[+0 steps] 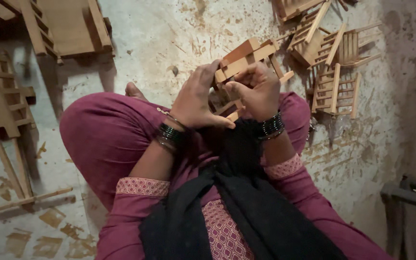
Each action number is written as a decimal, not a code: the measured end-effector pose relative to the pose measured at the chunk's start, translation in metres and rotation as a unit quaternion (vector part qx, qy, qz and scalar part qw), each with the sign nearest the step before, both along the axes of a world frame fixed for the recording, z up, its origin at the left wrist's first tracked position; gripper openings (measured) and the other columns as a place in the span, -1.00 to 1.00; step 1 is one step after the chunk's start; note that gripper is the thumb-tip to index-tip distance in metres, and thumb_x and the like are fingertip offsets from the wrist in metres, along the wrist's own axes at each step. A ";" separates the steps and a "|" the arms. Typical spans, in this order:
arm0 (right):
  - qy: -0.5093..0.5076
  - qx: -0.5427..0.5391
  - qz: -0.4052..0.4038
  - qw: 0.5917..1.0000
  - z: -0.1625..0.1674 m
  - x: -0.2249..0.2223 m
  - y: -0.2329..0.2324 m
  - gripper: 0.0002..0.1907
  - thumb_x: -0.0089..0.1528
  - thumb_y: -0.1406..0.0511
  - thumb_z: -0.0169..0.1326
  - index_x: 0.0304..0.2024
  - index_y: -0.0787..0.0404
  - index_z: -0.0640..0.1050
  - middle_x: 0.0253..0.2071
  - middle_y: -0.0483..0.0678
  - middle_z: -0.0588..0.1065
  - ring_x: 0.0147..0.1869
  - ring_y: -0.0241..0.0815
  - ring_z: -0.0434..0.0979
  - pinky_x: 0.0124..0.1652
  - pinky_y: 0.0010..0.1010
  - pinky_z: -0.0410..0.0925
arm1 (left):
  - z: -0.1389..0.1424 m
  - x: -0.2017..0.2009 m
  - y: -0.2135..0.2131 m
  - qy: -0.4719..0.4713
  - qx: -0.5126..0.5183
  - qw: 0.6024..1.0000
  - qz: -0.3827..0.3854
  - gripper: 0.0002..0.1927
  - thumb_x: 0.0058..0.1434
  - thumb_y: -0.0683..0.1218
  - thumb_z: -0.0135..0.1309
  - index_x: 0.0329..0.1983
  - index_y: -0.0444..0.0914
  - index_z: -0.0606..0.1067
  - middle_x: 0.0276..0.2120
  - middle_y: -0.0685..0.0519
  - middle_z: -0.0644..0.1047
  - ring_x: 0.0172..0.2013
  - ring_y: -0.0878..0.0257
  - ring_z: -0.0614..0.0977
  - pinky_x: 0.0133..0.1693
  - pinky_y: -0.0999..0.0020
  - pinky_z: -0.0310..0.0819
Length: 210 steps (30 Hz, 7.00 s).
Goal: The person sits cross-legged on the floor and assembles small wooden chair frames, fitting slats and seat parts together by hand and rubbing the wood surfaces with a small block to smooth them. They turn the chair frame over and press the joints, then set the finished frame down with other completed chairs.
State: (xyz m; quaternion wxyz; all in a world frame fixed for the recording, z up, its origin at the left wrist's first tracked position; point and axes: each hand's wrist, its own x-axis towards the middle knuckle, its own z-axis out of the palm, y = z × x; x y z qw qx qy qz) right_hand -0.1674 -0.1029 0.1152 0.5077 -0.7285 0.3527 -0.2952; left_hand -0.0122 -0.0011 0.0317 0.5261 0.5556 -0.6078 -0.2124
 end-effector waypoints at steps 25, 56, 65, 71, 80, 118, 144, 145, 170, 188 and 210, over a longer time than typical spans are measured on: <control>0.104 -0.372 0.105 0.916 -0.005 -0.070 0.058 -0.69 0.25 0.54 0.09 0.05 0.33 0.58 0.08 0.19 0.58 0.26 0.12 0.57 0.26 -0.12 0.42 | 0.004 0.005 0.002 -0.022 -0.013 1.000 -0.004 0.43 -0.23 0.43 0.52 0.54 -0.27 0.06 0.30 -0.23 0.31 0.27 -0.17 0.40 0.27 0.01 0.34; 0.147 -0.367 0.032 0.918 -0.067 -0.107 0.034 -0.27 0.04 0.66 -0.19 0.29 0.31 0.45 0.33 0.25 0.41 0.51 0.11 0.34 0.55 -0.07 0.04 | 0.008 0.012 0.008 -0.021 -0.014 1.000 -0.018 0.45 -0.28 0.40 0.52 0.53 -0.30 0.04 0.30 -0.24 0.34 0.31 -0.19 0.38 0.32 -0.01 0.28; 0.182 -0.193 -0.112 0.958 -0.098 -0.129 -0.097 -0.15 -0.02 0.69 -0.12 0.38 0.34 0.37 0.41 0.25 0.33 0.57 0.06 0.19 0.44 -0.30 0.05 | 0.009 0.012 0.009 -0.017 -0.023 0.999 -0.022 0.42 -0.23 0.40 0.52 0.53 -0.30 0.06 0.30 -0.21 0.34 0.31 -0.16 0.39 0.33 0.00 0.29; 0.225 -0.250 -0.151 0.930 -0.109 -0.129 -0.090 -0.30 0.07 0.65 -0.06 0.30 0.32 0.46 0.33 0.28 0.38 0.46 0.09 0.35 0.35 -0.33 0.23 | 0.005 0.010 0.007 -0.015 -0.025 0.999 -0.017 0.42 -0.24 0.39 0.52 0.53 -0.31 0.06 0.33 -0.21 0.33 0.32 -0.17 0.37 0.35 -0.01 0.26; 0.154 -0.318 -0.149 0.924 -0.052 -0.129 -0.040 -0.49 0.27 0.60 -0.06 0.20 0.17 0.59 0.10 0.14 0.62 0.14 -0.04 0.69 0.13 -0.27 0.53 | -0.001 0.008 0.005 -0.002 -0.023 0.999 -0.023 0.46 -0.26 0.38 0.54 0.54 -0.29 0.01 0.35 -0.24 0.30 0.34 -0.19 0.35 0.35 -0.01 0.24; 0.265 -0.443 -0.082 0.853 -0.022 -0.028 -0.038 -0.78 0.23 0.28 0.16 -0.09 0.19 0.63 -0.21 0.09 0.61 -0.23 0.11 0.62 -0.24 -0.13 0.46 | -0.030 -0.005 -0.015 -0.003 -0.038 0.999 -0.005 0.47 -0.34 0.39 0.52 0.52 -0.30 0.05 0.32 -0.26 0.34 0.31 -0.18 0.38 0.34 0.02 0.23; 0.460 -0.334 -0.065 0.820 -0.004 -0.015 -0.022 -0.83 0.34 0.17 0.09 -0.12 0.04 0.64 -0.27 0.01 0.61 -0.22 0.00 0.63 -0.22 -0.17 0.47 | -0.027 -0.009 -0.014 0.003 -0.004 1.000 -0.011 0.48 -0.35 0.40 0.50 0.54 -0.28 0.04 0.31 -0.25 0.33 0.30 -0.18 0.38 0.32 0.03 0.23; 0.387 -0.380 -0.025 0.840 0.000 -0.015 -0.020 -0.84 0.32 0.22 0.10 -0.12 0.08 0.63 -0.25 0.01 0.61 -0.20 0.02 0.63 -0.21 -0.18 0.47 | -0.026 -0.008 -0.014 0.008 -0.001 1.000 -0.013 0.47 -0.35 0.39 0.50 0.54 -0.28 0.05 0.31 -0.24 0.34 0.31 -0.18 0.37 0.33 0.03 0.23; 0.147 -0.450 0.027 0.880 0.006 -0.063 -0.022 -0.78 0.23 0.31 0.15 -0.08 0.22 0.63 -0.09 0.09 0.59 -0.13 0.10 0.64 -0.15 -0.20 0.47 | -0.026 -0.002 -0.012 0.025 -0.006 0.999 -0.023 0.49 -0.38 0.39 0.53 0.52 -0.27 0.04 0.31 -0.23 0.33 0.31 -0.18 0.38 0.33 0.02 0.25; 0.137 -0.497 -0.013 0.857 -0.026 -0.051 -0.052 -0.89 0.30 0.40 0.10 -0.15 0.15 0.61 -0.04 0.05 0.65 -0.04 -0.05 0.72 -0.03 -0.31 0.56 | -0.019 0.004 -0.007 -0.001 -0.027 0.999 -0.026 0.57 -0.34 0.43 0.53 0.59 -0.24 -0.08 0.39 -0.23 0.28 0.37 -0.19 0.35 0.37 -0.01 0.23; 0.293 -0.491 0.158 0.805 -0.027 -0.099 -0.082 -0.72 0.31 0.40 0.01 -0.01 0.10 0.67 0.09 0.01 0.63 0.06 0.00 0.69 -0.07 -0.30 0.54 | -0.014 0.001 -0.005 -0.013 -0.106 0.994 -0.024 0.68 -0.30 0.45 0.51 0.63 -0.18 -0.33 0.46 -0.28 0.21 0.39 -0.20 0.32 0.39 -0.05 0.21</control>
